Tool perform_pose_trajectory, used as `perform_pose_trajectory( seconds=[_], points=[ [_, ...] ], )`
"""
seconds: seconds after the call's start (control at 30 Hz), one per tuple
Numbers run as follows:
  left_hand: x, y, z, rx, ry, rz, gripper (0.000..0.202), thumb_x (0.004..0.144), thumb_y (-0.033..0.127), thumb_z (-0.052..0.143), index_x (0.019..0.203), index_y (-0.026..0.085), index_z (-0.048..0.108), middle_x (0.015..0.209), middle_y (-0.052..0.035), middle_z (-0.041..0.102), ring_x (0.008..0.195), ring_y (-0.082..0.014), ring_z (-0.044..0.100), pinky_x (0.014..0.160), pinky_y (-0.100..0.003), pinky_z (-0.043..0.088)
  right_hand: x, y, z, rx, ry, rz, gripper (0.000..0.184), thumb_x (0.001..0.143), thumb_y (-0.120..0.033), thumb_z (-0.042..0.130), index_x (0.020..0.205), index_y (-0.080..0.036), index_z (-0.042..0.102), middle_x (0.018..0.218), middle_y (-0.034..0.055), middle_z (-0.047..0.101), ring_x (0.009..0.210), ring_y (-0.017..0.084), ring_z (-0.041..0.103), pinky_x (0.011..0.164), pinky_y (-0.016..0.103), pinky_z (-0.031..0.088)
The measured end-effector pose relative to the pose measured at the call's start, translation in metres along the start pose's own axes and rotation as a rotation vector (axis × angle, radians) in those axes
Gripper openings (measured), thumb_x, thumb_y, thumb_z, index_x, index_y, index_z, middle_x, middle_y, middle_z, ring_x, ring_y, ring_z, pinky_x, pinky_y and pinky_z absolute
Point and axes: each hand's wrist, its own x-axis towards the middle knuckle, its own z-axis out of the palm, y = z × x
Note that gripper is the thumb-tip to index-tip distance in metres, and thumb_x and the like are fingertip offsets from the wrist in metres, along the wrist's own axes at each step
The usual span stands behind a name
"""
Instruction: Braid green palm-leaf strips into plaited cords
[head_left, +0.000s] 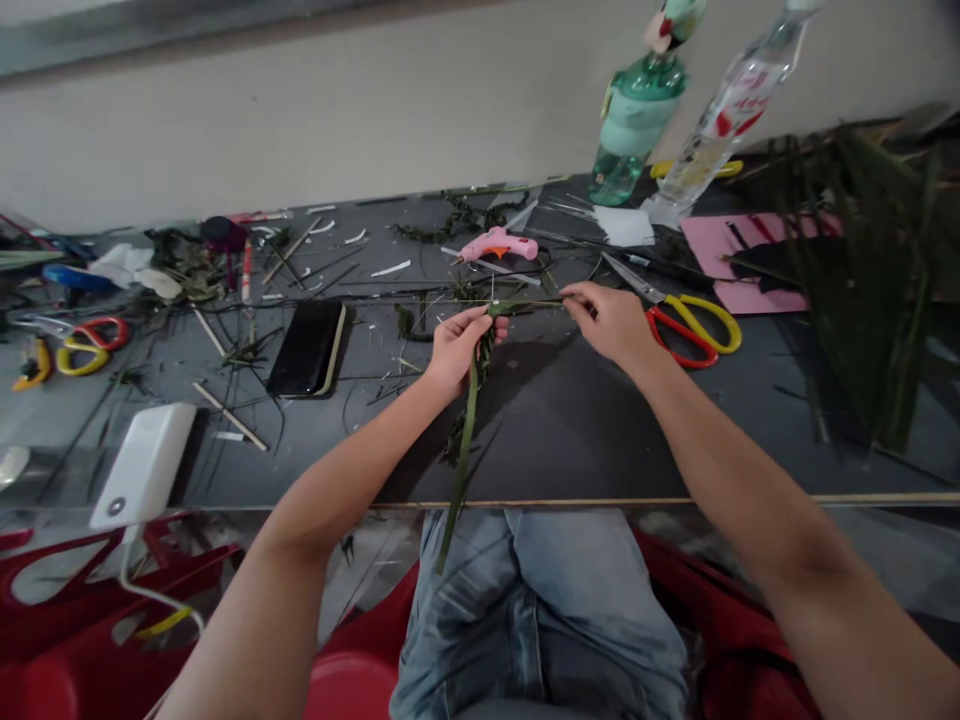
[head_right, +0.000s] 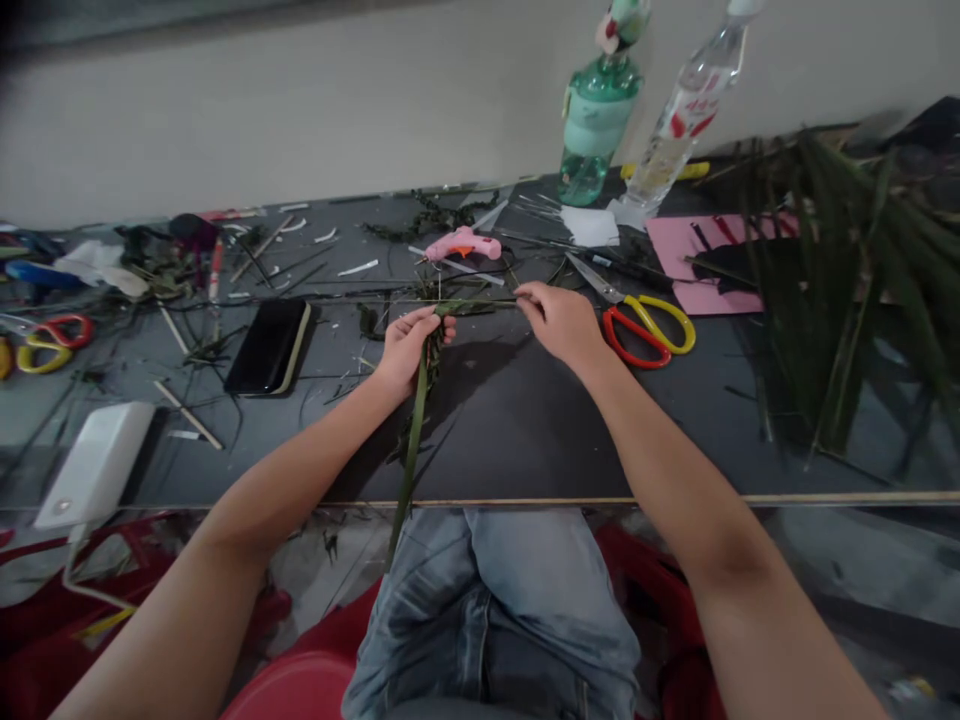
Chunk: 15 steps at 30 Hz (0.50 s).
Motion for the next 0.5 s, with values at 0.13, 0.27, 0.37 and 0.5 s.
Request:
perform_pose_trajectory(
  seconds=[0.13, 0.27, 0.37, 0.5],
  points=[
    [-0.003, -0.005, 0.003, 0.029, -0.044, -0.013, 0.011, 0.079, 0.007, 0.064, 0.077, 0.015, 0.071, 0.065, 0.0011, 0.074, 0.053, -0.0076, 0.066, 0.06, -0.021, 0.055, 0.002, -0.011, 0.009, 0.189, 0.175, 0.122, 0.017, 0.091, -0.029, 0.058, 0.094, -0.018, 0.07, 0.078, 0.0069, 0.075, 0.071, 0.021, 0.071, 0.067, 0.033, 0.051],
    [-0.007, -0.014, 0.004, 0.071, -0.126, 0.005, 0.008, 0.077, 0.011, 0.068, 0.082, 0.015, 0.073, 0.069, -0.0007, 0.076, 0.056, -0.0089, 0.068, 0.061, -0.023, 0.057, -0.002, -0.035, 0.023, 0.836, 0.072, 0.427, 0.039, 0.078, -0.056, 0.073, 0.093, -0.021, 0.062, 0.07, 0.0009, 0.069, 0.042, 0.014, 0.06, 0.036, 0.026, 0.04],
    [-0.006, -0.02, 0.002, 0.092, -0.171, 0.036, 0.009, 0.076, 0.014, 0.07, 0.084, 0.014, 0.074, 0.073, -0.0027, 0.078, 0.057, -0.0095, 0.069, 0.062, -0.024, 0.058, -0.004, -0.047, 0.029, 1.106, 0.043, 0.509, 0.063, 0.055, -0.07, 0.084, 0.088, -0.021, 0.061, 0.066, -0.0031, 0.067, 0.031, 0.009, 0.05, 0.027, 0.024, 0.029],
    [-0.002, -0.028, 0.0, 0.118, -0.212, 0.1, 0.012, 0.074, 0.018, 0.073, 0.085, 0.015, 0.076, 0.074, -0.0032, 0.078, 0.059, -0.0097, 0.069, 0.062, -0.023, 0.058, -0.008, -0.056, 0.033, 1.143, 0.047, 0.41, 0.058, 0.055, -0.066, 0.086, 0.082, -0.019, 0.065, 0.06, -0.0044, 0.064, 0.026, 0.005, 0.041, 0.024, 0.023, 0.022]
  ],
)
